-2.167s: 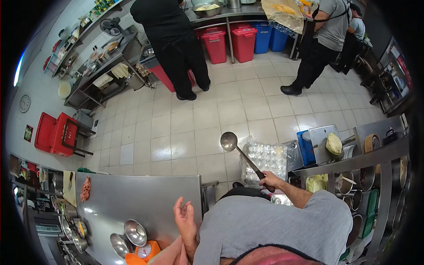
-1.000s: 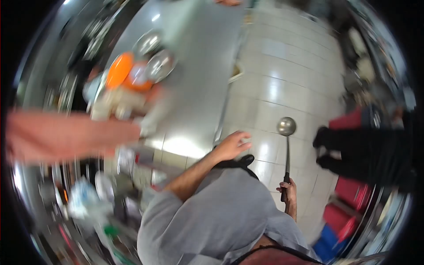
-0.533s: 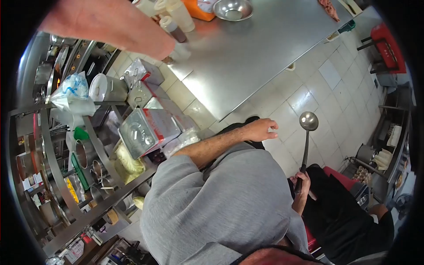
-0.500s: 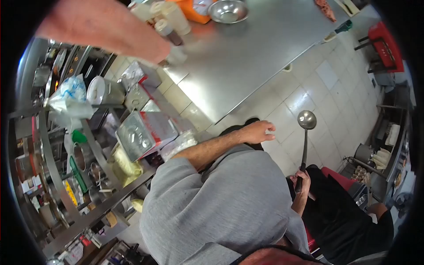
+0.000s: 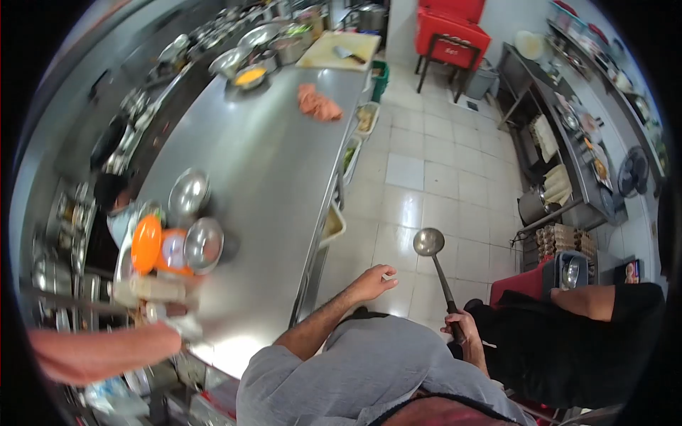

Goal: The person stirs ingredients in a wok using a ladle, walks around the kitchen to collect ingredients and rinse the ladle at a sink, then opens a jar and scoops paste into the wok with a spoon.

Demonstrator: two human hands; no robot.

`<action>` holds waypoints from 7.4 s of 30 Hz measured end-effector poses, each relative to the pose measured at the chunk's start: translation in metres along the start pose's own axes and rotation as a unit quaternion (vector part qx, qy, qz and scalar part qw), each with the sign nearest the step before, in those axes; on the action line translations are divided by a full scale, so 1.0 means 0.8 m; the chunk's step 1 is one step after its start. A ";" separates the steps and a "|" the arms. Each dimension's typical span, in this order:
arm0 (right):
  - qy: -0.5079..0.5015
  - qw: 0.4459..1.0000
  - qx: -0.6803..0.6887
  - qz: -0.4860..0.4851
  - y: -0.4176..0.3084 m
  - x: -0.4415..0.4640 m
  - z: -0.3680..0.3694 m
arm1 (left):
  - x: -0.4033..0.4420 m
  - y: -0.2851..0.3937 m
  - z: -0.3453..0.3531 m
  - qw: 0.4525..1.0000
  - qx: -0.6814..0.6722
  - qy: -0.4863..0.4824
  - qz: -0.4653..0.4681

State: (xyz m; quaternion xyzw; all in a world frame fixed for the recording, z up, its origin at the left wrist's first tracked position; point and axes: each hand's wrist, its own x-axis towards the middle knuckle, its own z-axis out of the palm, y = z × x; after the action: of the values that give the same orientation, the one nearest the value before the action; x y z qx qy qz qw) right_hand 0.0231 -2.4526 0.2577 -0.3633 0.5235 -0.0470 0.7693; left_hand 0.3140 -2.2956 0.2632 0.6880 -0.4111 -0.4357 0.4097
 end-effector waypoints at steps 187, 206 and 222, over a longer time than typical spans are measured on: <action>-0.677 0.110 -0.696 -0.211 -1.808 1.870 2.732 | 1.611 -0.343 -2.633 0.353 -0.232 0.879 -0.219; -0.665 0.336 -0.604 0.283 -1.826 1.836 2.736 | 1.631 -0.342 -2.601 0.356 -0.247 0.872 -0.229; -0.668 0.414 -0.452 0.421 -1.840 1.883 2.691 | 1.685 -0.329 -2.557 0.340 -0.209 0.891 -0.217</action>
State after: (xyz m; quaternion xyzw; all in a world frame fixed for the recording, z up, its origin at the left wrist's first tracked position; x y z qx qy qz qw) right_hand 2.9578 -3.1142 0.3963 -0.3097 -0.1231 0.7836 0.5242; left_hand 2.6650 -3.0330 0.2489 0.6262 0.4654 0.2897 0.5544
